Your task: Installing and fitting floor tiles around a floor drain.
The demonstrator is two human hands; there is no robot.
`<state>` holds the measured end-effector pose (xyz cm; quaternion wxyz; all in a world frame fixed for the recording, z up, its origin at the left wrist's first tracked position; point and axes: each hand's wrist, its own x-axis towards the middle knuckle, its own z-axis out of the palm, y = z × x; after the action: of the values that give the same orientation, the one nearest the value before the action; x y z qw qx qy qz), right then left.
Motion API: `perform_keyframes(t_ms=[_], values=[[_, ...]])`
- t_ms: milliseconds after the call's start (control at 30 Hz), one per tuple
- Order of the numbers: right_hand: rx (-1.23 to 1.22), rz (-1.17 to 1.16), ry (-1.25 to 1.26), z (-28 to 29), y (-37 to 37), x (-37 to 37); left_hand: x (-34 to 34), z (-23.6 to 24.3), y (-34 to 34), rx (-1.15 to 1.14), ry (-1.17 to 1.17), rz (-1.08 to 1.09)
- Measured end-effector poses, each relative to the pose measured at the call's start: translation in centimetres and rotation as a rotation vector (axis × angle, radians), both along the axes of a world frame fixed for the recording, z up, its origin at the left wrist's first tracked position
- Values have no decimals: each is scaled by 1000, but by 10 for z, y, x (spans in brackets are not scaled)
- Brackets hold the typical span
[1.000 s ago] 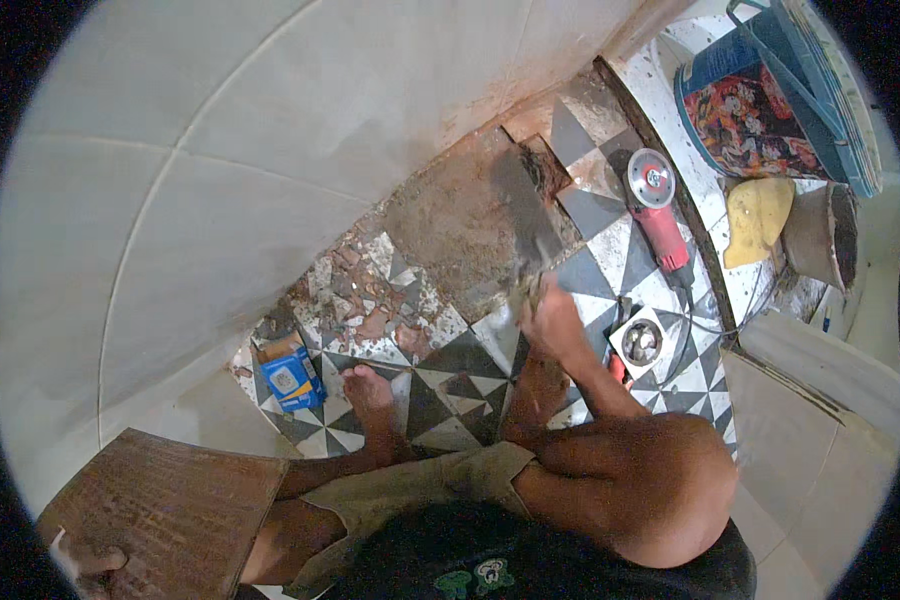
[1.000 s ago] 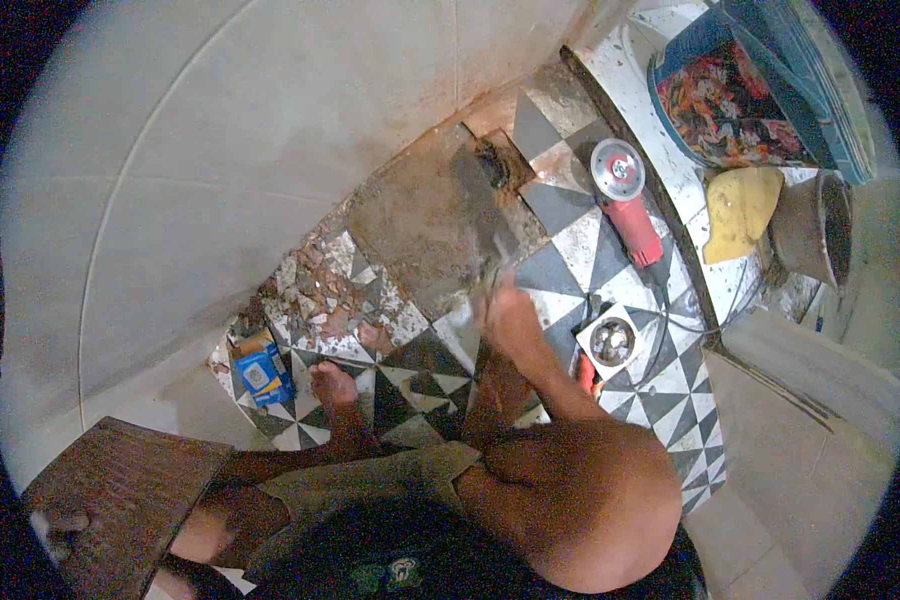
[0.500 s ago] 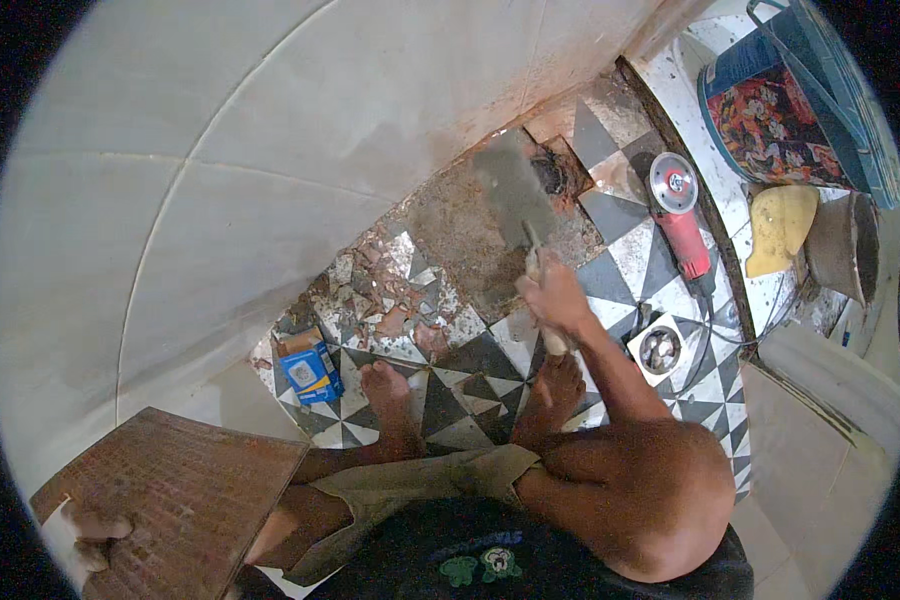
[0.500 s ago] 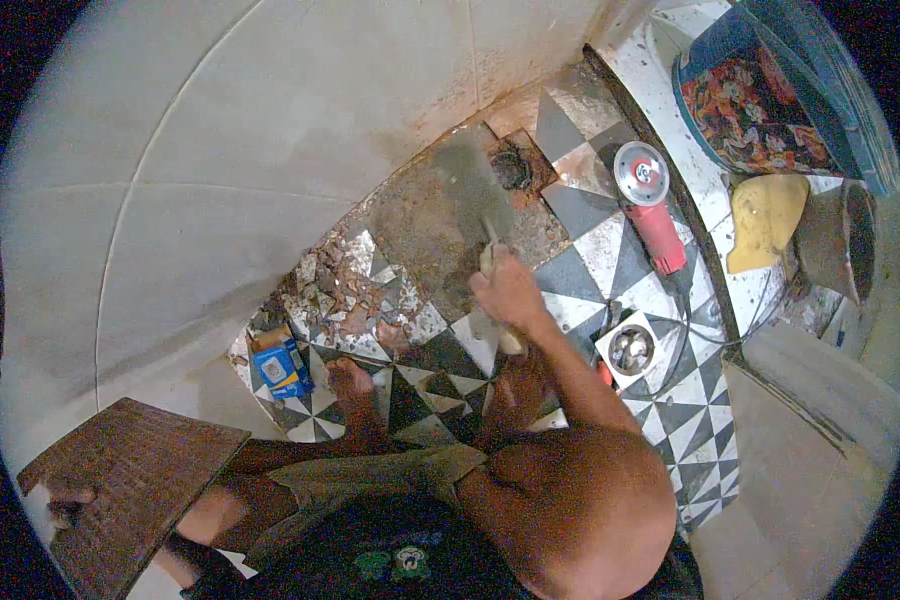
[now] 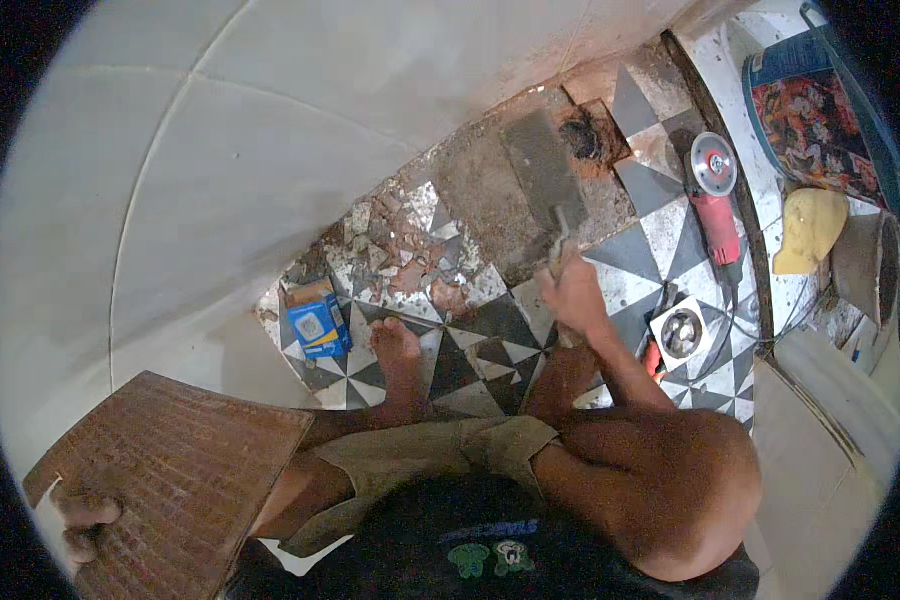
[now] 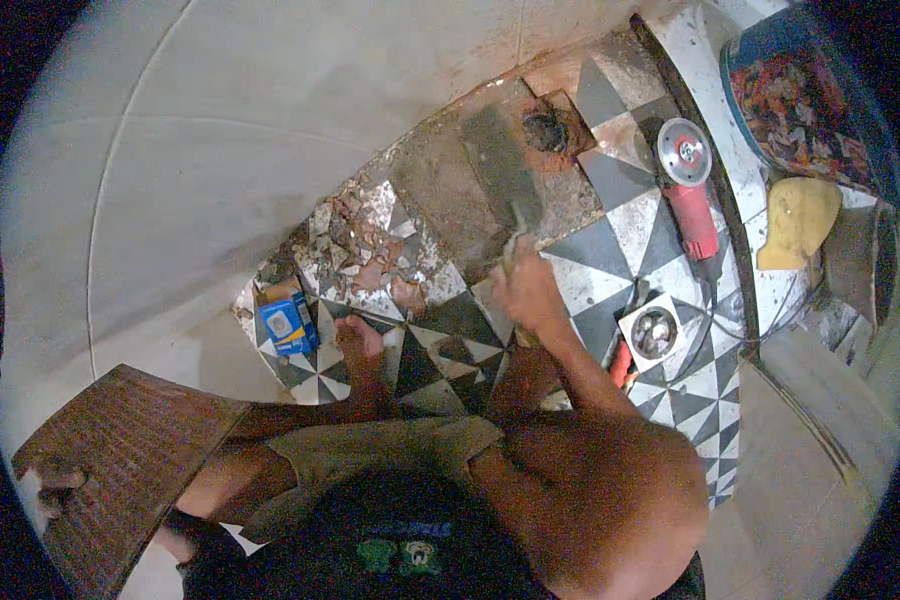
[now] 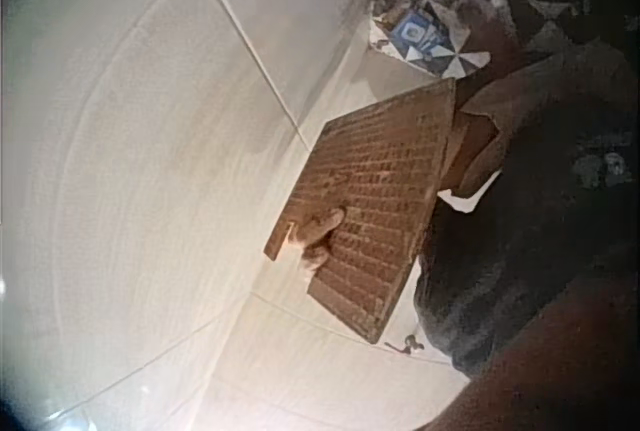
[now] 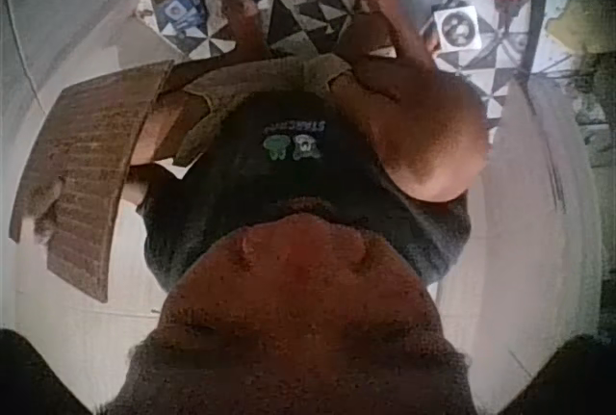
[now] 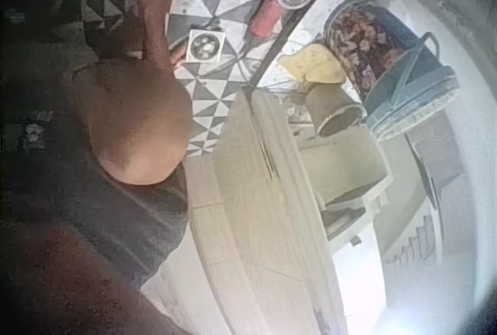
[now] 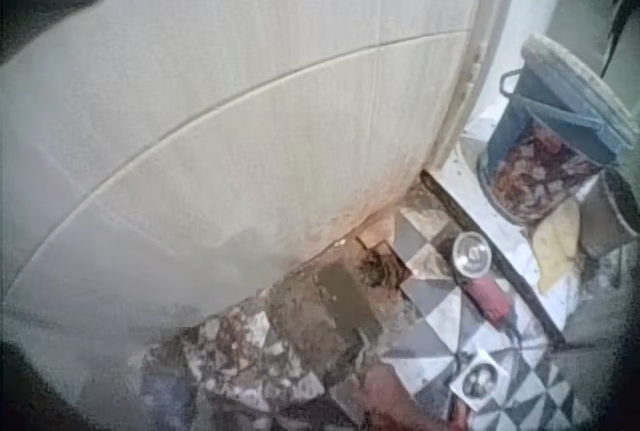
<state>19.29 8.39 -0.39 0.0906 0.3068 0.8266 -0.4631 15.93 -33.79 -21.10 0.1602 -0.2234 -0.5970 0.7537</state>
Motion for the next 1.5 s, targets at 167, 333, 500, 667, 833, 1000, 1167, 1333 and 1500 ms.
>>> perform_keyframes(t_ms=[167, 333, 500, 667, 833, 1000, 1167, 1333, 1500], values=[[-66, 48, -182, 1, -38, -1, -2, 4, 20, 1198, -407, -303], [-179, 29, -49, 17, -32, -5, 2, -43, -26, 1478, -580, 72], [-165, 96, -142, 15, -49, 1, 14, -28, -17, 1602, -643, 100], [-201, 435, -88, 29, -56, 9, -10, -13, -8, 1683, -654, 639], [59, 225, 165, 21, 49, 36, -14, -19, -27, 1800, -431, 72], [339, 300, -277, 111, 138, 53, -3, -1, 3, 2124, -586, 628], [568, 530, -410, 166, 182, 72, -2, -13, -3, 1715, -563, 503], [655, 497, -523, 194, 182, 85, -8, 31, 49, 1659, -644, 344], [550, 597, -505, 178, 173, 78, -10, 34, 25, 1622, -634, 506]])
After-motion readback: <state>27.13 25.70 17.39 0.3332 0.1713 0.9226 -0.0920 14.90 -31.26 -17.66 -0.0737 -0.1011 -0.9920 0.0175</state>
